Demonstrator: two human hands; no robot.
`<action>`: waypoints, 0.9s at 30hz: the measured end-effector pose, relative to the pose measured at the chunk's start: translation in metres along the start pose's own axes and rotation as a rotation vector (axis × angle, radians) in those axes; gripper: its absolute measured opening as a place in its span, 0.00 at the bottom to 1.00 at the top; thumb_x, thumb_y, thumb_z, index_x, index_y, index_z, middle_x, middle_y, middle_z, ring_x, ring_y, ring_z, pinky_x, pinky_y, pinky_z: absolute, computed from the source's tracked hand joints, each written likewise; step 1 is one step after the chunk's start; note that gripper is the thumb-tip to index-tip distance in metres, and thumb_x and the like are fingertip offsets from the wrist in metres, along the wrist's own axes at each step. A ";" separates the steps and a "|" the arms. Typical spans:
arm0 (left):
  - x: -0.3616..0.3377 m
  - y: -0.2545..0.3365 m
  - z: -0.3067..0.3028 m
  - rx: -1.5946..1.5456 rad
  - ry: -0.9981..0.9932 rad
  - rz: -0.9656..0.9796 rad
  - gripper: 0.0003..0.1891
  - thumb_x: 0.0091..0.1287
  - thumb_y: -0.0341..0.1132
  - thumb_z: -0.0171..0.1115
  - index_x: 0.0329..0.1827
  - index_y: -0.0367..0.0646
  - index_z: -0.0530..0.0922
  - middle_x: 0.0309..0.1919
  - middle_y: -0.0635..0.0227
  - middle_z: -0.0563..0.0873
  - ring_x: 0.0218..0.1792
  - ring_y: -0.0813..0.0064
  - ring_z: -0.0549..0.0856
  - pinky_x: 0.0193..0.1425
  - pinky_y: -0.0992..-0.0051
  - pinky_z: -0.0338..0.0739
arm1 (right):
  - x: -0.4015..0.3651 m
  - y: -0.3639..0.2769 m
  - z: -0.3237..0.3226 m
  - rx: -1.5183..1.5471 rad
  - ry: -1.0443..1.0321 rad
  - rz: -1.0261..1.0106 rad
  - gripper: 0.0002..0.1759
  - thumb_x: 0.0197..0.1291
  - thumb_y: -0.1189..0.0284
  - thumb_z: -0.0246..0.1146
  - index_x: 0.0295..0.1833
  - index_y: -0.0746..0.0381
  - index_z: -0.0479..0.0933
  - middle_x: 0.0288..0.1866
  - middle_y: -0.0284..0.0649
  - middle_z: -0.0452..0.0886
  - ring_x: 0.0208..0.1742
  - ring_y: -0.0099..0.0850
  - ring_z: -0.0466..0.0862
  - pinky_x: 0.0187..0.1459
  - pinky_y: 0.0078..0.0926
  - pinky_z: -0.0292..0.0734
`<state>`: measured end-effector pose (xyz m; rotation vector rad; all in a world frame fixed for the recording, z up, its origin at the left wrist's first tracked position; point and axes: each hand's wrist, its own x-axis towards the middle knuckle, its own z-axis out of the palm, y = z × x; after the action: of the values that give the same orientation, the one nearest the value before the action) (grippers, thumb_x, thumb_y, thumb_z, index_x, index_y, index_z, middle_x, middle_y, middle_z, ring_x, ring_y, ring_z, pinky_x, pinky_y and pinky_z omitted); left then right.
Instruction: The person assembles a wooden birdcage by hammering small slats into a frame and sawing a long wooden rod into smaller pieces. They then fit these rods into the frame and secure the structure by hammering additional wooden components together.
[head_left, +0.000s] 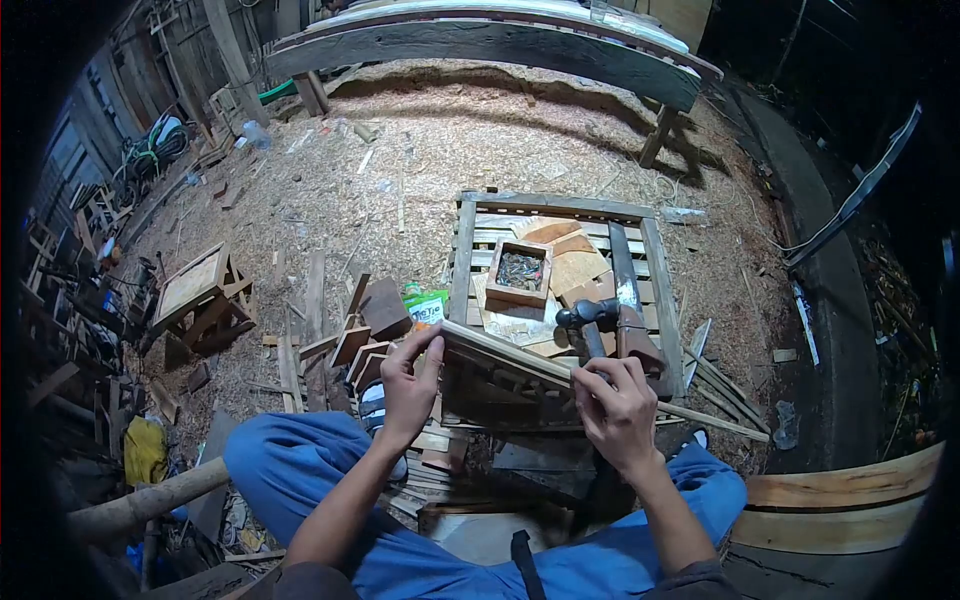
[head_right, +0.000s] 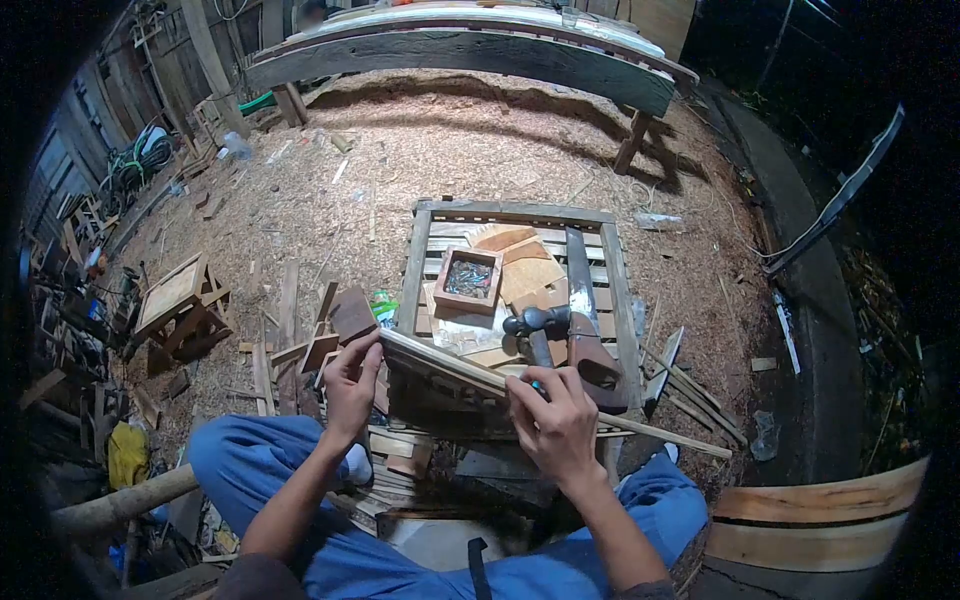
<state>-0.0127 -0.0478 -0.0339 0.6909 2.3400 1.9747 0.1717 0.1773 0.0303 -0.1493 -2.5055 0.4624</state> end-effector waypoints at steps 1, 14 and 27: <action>0.000 0.001 0.001 -0.023 0.005 -0.019 0.14 0.77 0.33 0.66 0.60 0.35 0.88 0.52 0.56 0.93 0.54 0.70 0.90 0.63 0.71 0.81 | 0.000 0.000 -0.001 -0.006 -0.010 0.005 0.17 0.55 0.76 0.74 0.52 0.55 0.88 0.47 0.36 0.84 0.46 0.40 0.83 0.43 0.38 0.82; 0.004 0.012 0.000 -0.225 -0.016 -0.163 0.15 0.81 0.32 0.64 0.64 0.35 0.86 0.51 0.62 0.93 0.52 0.78 0.88 0.61 0.75 0.81 | 0.000 -0.004 -0.002 -0.020 0.010 -0.014 0.14 0.58 0.78 0.73 0.51 0.57 0.88 0.45 0.38 0.85 0.44 0.42 0.82 0.41 0.39 0.81; 0.011 0.002 -0.002 -0.220 -0.063 -0.081 0.12 0.79 0.29 0.66 0.60 0.35 0.88 0.48 0.65 0.93 0.48 0.82 0.88 0.57 0.78 0.81 | 0.000 -0.001 -0.001 -0.003 -0.001 -0.027 0.17 0.55 0.75 0.74 0.53 0.56 0.88 0.48 0.36 0.84 0.48 0.42 0.82 0.44 0.40 0.82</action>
<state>-0.0227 -0.0462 -0.0286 0.6236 2.0407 2.0988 0.1724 0.1767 0.0310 -0.1159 -2.5060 0.4484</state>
